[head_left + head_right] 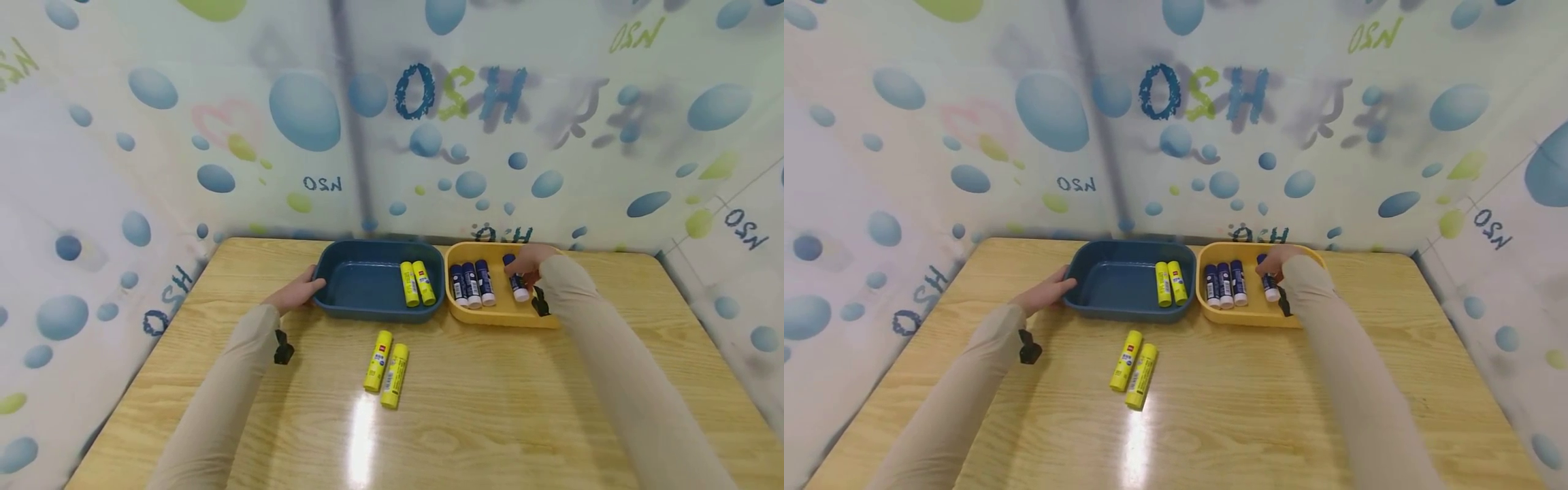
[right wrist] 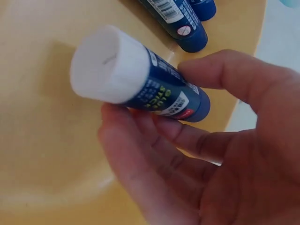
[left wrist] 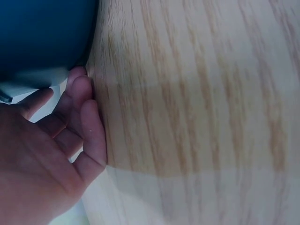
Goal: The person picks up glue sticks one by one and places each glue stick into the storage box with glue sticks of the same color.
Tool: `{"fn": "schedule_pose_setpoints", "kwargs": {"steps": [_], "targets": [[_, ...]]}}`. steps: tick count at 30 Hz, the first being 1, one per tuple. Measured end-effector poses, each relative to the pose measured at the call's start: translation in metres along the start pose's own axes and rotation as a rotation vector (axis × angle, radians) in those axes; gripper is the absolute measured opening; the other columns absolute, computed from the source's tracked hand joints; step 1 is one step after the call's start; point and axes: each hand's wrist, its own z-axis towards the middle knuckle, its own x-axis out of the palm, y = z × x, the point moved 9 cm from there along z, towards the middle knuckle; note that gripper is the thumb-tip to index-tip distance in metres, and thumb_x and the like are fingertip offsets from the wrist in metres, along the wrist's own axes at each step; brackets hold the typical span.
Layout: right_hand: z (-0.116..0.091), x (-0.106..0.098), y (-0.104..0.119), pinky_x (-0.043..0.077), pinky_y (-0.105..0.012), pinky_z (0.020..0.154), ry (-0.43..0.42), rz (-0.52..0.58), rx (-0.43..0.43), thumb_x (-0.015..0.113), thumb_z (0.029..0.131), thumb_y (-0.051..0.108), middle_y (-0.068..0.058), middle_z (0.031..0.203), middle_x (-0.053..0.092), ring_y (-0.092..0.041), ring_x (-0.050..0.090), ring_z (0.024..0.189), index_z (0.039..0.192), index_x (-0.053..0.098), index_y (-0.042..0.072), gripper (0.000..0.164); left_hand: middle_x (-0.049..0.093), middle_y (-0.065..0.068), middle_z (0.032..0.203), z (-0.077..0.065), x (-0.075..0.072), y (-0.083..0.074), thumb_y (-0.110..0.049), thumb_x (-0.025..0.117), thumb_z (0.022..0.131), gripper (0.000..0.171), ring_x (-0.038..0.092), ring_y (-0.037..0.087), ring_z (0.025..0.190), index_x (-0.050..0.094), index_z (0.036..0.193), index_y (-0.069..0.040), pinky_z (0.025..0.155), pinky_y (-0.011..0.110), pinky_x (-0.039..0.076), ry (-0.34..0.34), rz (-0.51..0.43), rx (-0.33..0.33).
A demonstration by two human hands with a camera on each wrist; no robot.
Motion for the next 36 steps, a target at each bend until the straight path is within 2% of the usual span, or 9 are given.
{"fn": "schedule_pose_setpoints", "kwargs": {"steps": [5,12,15,18,22,28,31,36], "targets": [[0.007,0.006,-0.001,0.051,-0.031,0.076,0.023,-0.004,0.032,0.057,0.095,0.025,-0.019,0.108,0.061,-0.021,0.062,0.084,0.127,0.05,-0.013,0.051,0.027,0.031,0.142,0.001,0.002,-0.001,-0.027,0.031,0.105,0.062,0.055,0.024,0.083,0.0,0.153,-0.002,0.085,0.044,0.043,0.011,-0.007,0.004],[0.016,0.013,0.0,0.048,-0.04,0.088,0.052,-0.04,0.027,0.058,0.092,0.024,-0.021,0.114,0.06,-0.026,0.062,0.094,0.127,0.051,-0.012,0.051,0.028,0.031,0.142,0.002,0.003,-0.001,-0.026,0.032,0.104,0.061,0.055,0.022,0.08,0.002,0.153,-0.003,0.083,0.042,0.044,-0.004,-0.002,0.001],[0.015,0.015,0.004,0.05,-0.036,0.085,0.057,-0.035,0.021,0.055,0.095,0.023,-0.019,0.109,0.062,-0.022,0.064,0.087,0.124,0.054,-0.012,0.046,0.031,0.031,0.139,0.001,0.004,-0.002,-0.025,0.032,0.104,0.06,0.055,0.021,0.078,0.003,0.152,-0.003,0.078,0.039,0.045,-0.01,0.001,0.005],[0.014,0.014,0.006,0.052,-0.031,0.074,0.049,0.002,0.014,0.053,0.097,0.022,-0.017,0.098,0.063,-0.019,0.064,0.076,0.122,0.053,-0.013,0.043,0.034,0.031,0.136,0.001,0.004,-0.002,-0.025,0.032,0.104,0.06,0.054,0.021,0.076,0.004,0.152,-0.003,0.075,0.037,0.045,-0.014,0.003,0.002],[0.009,0.008,0.005,0.051,-0.026,0.063,0.012,0.05,0.011,0.054,0.096,0.022,-0.015,0.087,0.062,-0.019,0.063,0.068,0.119,0.051,-0.011,0.04,0.034,0.03,0.136,0.001,0.003,-0.001,-0.025,0.032,0.104,0.06,0.054,0.023,0.079,0.004,0.152,-0.003,0.077,0.038,0.045,-0.011,0.005,0.004],[-0.005,0.005,0.004,0.051,-0.028,0.062,-0.009,0.046,-0.011,0.053,0.097,0.025,-0.018,0.087,0.063,-0.022,0.063,0.069,0.118,0.051,-0.012,0.043,0.03,0.031,0.139,0.001,0.001,0.0,-0.026,0.03,0.104,0.061,0.054,0.026,0.084,0.003,0.151,0.0,0.081,0.042,0.045,0.004,0.013,0.014],[-0.011,0.007,0.005,0.051,-0.027,0.061,-0.001,0.035,-0.02,0.053,0.098,0.026,-0.017,0.086,0.062,-0.02,0.061,0.065,0.119,0.05,-0.012,0.044,0.03,0.031,0.139,0.001,0.001,0.001,-0.027,0.031,0.104,0.062,0.054,0.025,0.082,0.001,0.152,-0.001,0.08,0.042,0.045,0.007,0.01,0.015],[-0.018,0.014,0.012,0.047,-0.024,0.058,0.031,0.022,-0.06,0.056,0.097,0.027,-0.011,0.078,0.06,-0.015,0.058,0.06,0.121,0.048,-0.012,0.046,0.038,0.029,0.13,0.001,-0.001,0.002,-0.025,0.032,0.104,0.059,0.054,0.021,0.078,0.005,0.151,-0.002,0.076,0.038,0.045,-0.002,0.0,0.015]]}}
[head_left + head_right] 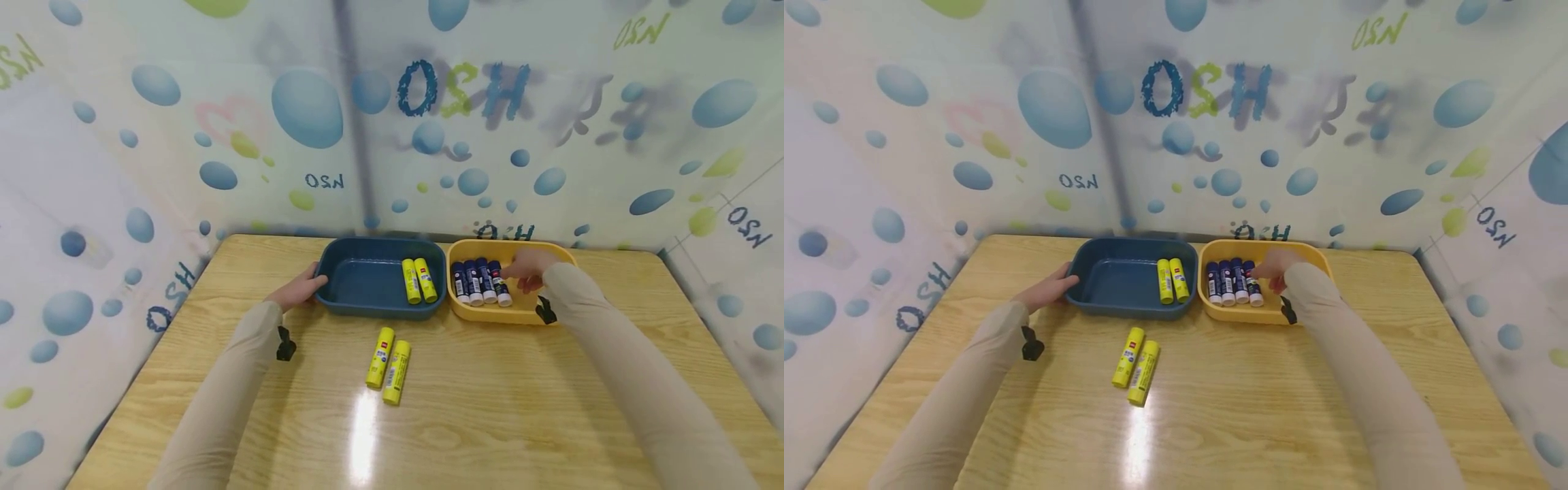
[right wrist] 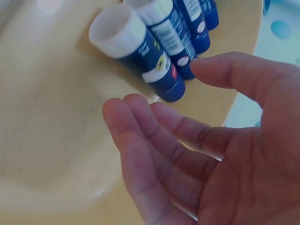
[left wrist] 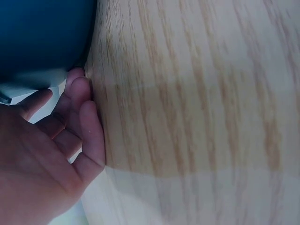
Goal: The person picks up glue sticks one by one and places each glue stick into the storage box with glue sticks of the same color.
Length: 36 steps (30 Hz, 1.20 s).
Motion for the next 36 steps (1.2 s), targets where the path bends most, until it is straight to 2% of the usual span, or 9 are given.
{"fn": "schedule_pose_setpoints", "kwargs": {"steps": [4,9,15,19,24,29,36], "targets": [[-0.007,0.005,0.01,0.047,-0.025,0.059,0.001,-0.056,-0.036,0.055,0.097,0.027,-0.01,0.076,0.06,-0.015,0.056,0.06,0.118,0.05,-0.01,0.043,0.043,0.028,0.124,0.0,0.0,-0.001,-0.025,0.032,0.104,0.058,0.054,0.02,0.077,0.007,0.15,-0.001,0.073,0.035,0.045,-0.004,0.008,0.002],[-0.012,0.008,0.017,0.049,-0.027,0.06,-0.013,-0.098,-0.079,0.053,0.099,0.028,-0.011,0.079,0.06,-0.016,0.055,0.061,0.111,0.053,-0.007,0.037,0.04,0.03,0.129,0.0,0.0,0.0,-0.026,0.031,0.104,0.061,0.055,0.022,0.08,0.002,0.152,0.0,0.077,0.038,0.045,0.005,0.009,0.006],[-0.02,0.012,0.027,0.048,-0.028,0.06,-0.021,-0.137,-0.174,0.052,0.1,0.027,-0.006,0.07,0.057,-0.013,0.049,0.055,0.106,0.054,-0.007,0.034,0.034,0.032,0.135,-0.002,0.002,-0.001,-0.025,0.03,0.104,0.062,0.056,0.027,0.084,0.0,0.152,0.0,0.082,0.043,0.045,0.012,0.004,0.004],[-0.027,0.015,0.036,0.05,-0.03,0.063,-0.026,-0.107,-0.236,0.052,0.1,0.025,-0.006,0.072,0.058,-0.014,0.054,0.059,0.107,0.054,-0.005,0.031,0.033,0.033,0.137,-0.003,0.002,-0.003,-0.025,0.03,0.105,0.061,0.056,0.027,0.087,0.0,0.152,0.0,0.085,0.044,0.044,0.009,0.012,0.007],[-0.039,0.02,0.052,0.049,-0.03,0.064,-0.043,-0.101,-0.321,0.055,0.098,0.023,-0.009,0.078,0.062,-0.019,0.059,0.067,0.099,0.055,-0.002,0.025,0.037,0.032,0.134,-0.003,0.001,-0.003,-0.025,0.031,0.105,0.062,0.057,0.027,0.087,0.001,0.153,-0.001,0.084,0.043,0.045,0.002,0.014,0.017],[-0.052,0.033,0.068,0.046,-0.03,0.068,-0.048,-0.111,-0.366,0.057,0.095,0.024,-0.007,0.076,0.061,-0.019,0.058,0.069,0.095,0.058,0.002,0.022,0.041,0.031,0.129,-0.002,0.001,-0.002,-0.025,0.031,0.105,0.061,0.056,0.027,0.087,0.002,0.153,-0.001,0.083,0.042,0.045,-0.001,0.012,0.014],[-0.064,0.058,0.086,0.042,-0.031,0.065,-0.047,-0.097,-0.442,0.059,0.095,0.025,-0.004,0.073,0.06,-0.017,0.054,0.067,0.095,0.059,0.007,0.018,0.047,0.027,0.118,-0.002,0.0,-0.002,-0.025,0.031,0.105,0.06,0.054,0.024,0.082,0.004,0.152,-0.001,0.078,0.039,0.045,-0.006,0.012,0.018]]}}
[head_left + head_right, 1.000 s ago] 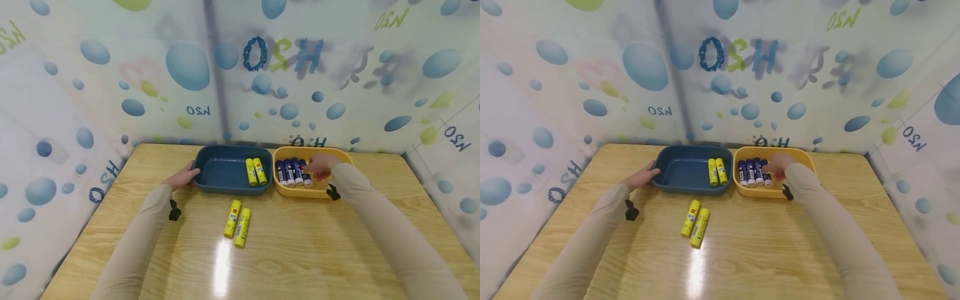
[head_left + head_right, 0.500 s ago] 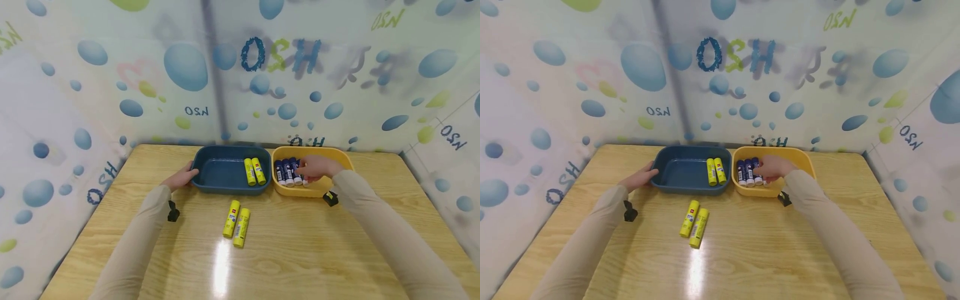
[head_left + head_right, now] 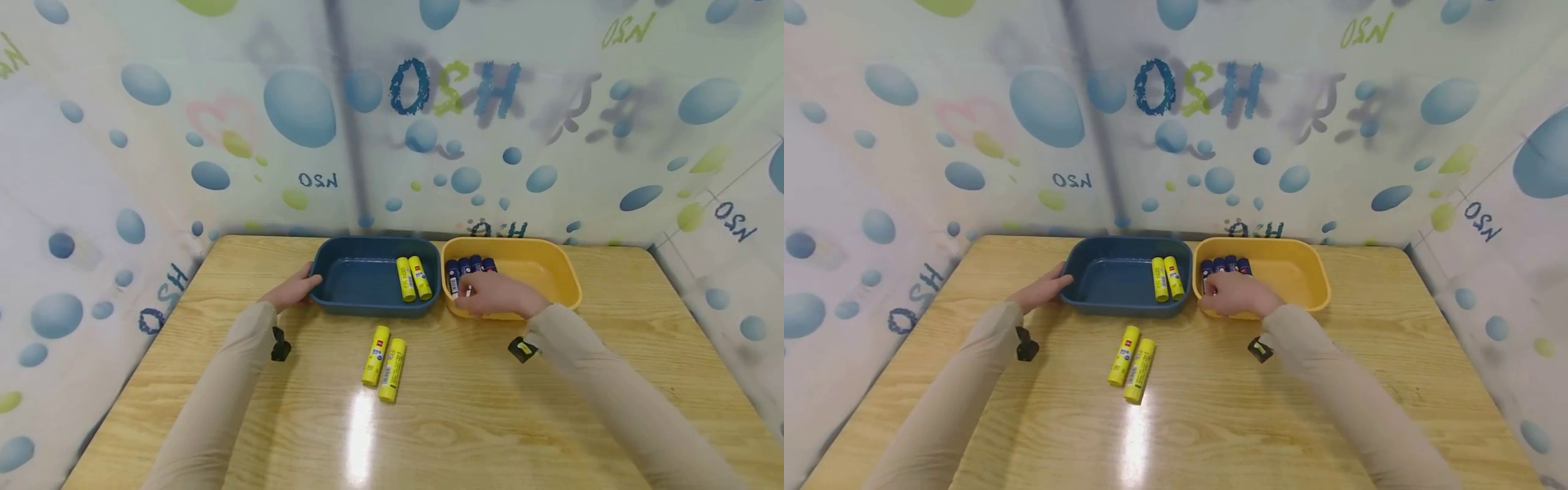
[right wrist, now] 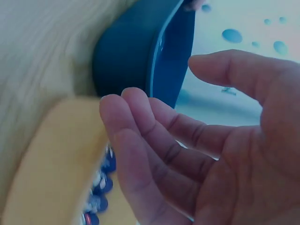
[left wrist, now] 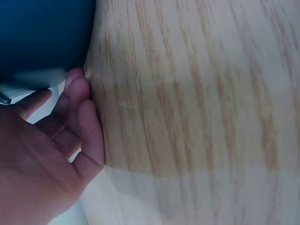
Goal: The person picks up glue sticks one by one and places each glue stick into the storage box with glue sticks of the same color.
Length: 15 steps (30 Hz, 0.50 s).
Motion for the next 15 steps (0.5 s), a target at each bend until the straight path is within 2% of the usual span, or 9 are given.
{"fn": "schedule_pose_setpoints", "kwargs": {"steps": [4,6,11,15], "targets": [[0.003,0.018,0.009,0.044,-0.03,0.065,0.007,0.057,-0.051,0.059,0.093,0.021,-0.003,0.077,0.061,-0.017,0.058,0.069,0.096,0.06,0.007,0.014,0.049,0.026,0.111,-0.001,0.001,0.0,-0.025,0.032,0.105,0.06,0.052,0.023,0.077,0.005,0.152,-0.001,0.072,0.036,0.045,-0.003,0.01,0.003],[0.007,0.03,0.013,0.045,-0.03,0.064,0.017,0.082,-0.074,0.059,0.092,0.019,-0.002,0.077,0.061,-0.017,0.059,0.069,0.096,0.06,0.007,0.012,0.048,0.026,0.113,-0.002,0.001,-0.002,-0.026,0.031,0.105,0.06,0.051,0.023,0.077,0.005,0.152,-0.001,0.072,0.037,0.045,-0.001,0.014,0.009],[0.016,0.057,0.016,0.044,-0.029,0.063,0.051,0.103,-0.082,0.06,0.092,0.019,-0.003,0.074,0.063,-0.015,0.056,0.066,0.094,0.061,0.009,0.01,0.044,0.028,0.118,-0.003,0.001,-0.004,-0.026,0.03,0.105,0.059,0.051,0.025,0.08,0.005,0.151,0.0,0.075,0.039,0.044,0.008,0.014,0.016],[0.019,0.075,0.02,0.044,-0.028,0.062,0.077,0.117,-0.084,0.061,0.094,0.02,-0.002,0.073,0.062,-0.014,0.054,0.065,0.093,0.062,0.009,0.011,0.046,0.026,0.115,-0.002,0.001,-0.003,-0.026,0.031,0.105,0.059,0.051,0.025,0.079,0.006,0.151,0.0,0.074,0.039,0.045,0.004,0.02,0.007]]}}
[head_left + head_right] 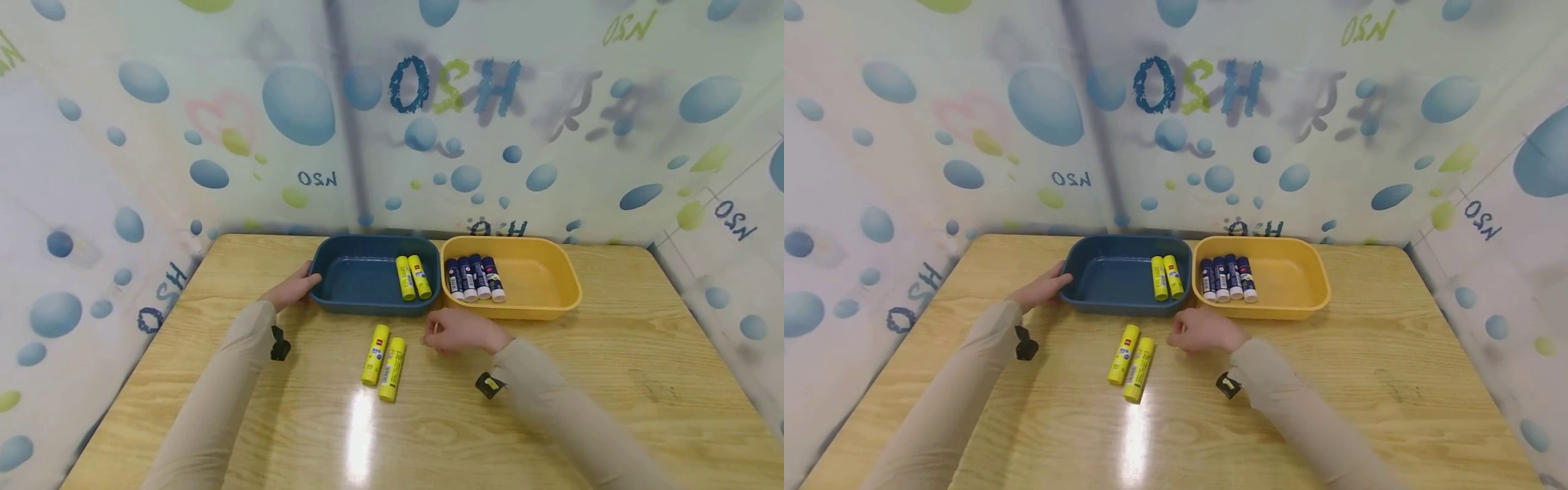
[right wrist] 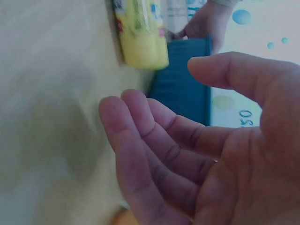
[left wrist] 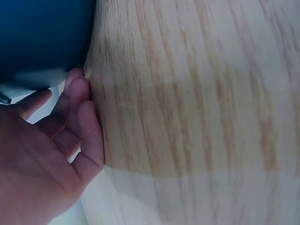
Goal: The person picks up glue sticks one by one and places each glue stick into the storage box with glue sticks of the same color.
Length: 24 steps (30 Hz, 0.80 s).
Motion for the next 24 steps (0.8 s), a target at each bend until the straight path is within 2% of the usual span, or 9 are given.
{"fn": "schedule_pose_setpoints", "kwargs": {"steps": [6,10,13,18,24], "targets": [[0.004,0.024,0.001,0.043,-0.026,0.058,0.02,0.045,0.011,0.062,0.093,0.02,-0.002,0.072,0.061,-0.012,0.052,0.062,0.087,0.062,0.01,0.012,0.045,0.027,0.119,0.005,0.0,0.004,-0.028,0.032,0.105,0.06,0.052,0.024,0.079,0.005,0.152,-0.001,0.074,0.037,0.046,0.003,0.008,-0.004],[0.007,0.033,0.004,0.043,-0.026,0.057,0.01,0.029,0.02,0.063,0.093,0.022,-0.001,0.069,0.06,-0.012,0.052,0.061,0.083,0.061,0.011,0.014,0.045,0.027,0.12,0.006,-0.002,0.006,-0.028,0.032,0.105,0.06,0.052,0.023,0.077,0.006,0.151,-0.002,0.073,0.036,0.045,-0.002,0.004,-0.012],[0.009,0.037,0.007,0.041,-0.026,0.056,0.004,0.005,0.033,0.064,0.093,0.028,0.001,0.067,0.059,-0.012,0.051,0.059,0.081,0.061,0.013,0.02,0.047,0.027,0.118,0.004,-0.002,0.006,-0.029,0.033,0.104,0.061,0.052,0.023,0.076,0.006,0.151,-0.001,0.071,0.036,0.045,-0.004,0.003,-0.01],[0.012,0.042,0.012,0.037,-0.026,0.052,-0.043,-0.007,0.065,0.065,0.09,0.041,0.002,0.06,0.056,-0.011,0.048,0.053,0.071,0.058,0.013,0.035,0.043,0.029,0.123,0.003,0.0,0.006,-0.03,0.032,0.104,0.062,0.053,0.025,0.078,0.005,0.151,-0.001,0.072,0.037,0.045,0.001,0.001,-0.003],[0.019,0.045,0.014,0.033,-0.027,0.048,-0.102,-0.045,0.154,0.063,0.088,0.052,0.002,0.053,0.052,-0.012,0.044,0.047,0.061,0.055,0.014,0.047,0.043,0.029,0.123,0.004,-0.001,0.004,-0.029,0.031,0.104,0.06,0.052,0.023,0.077,0.006,0.151,-0.001,0.071,0.036,0.045,-0.008,-0.004,-0.003]]}}
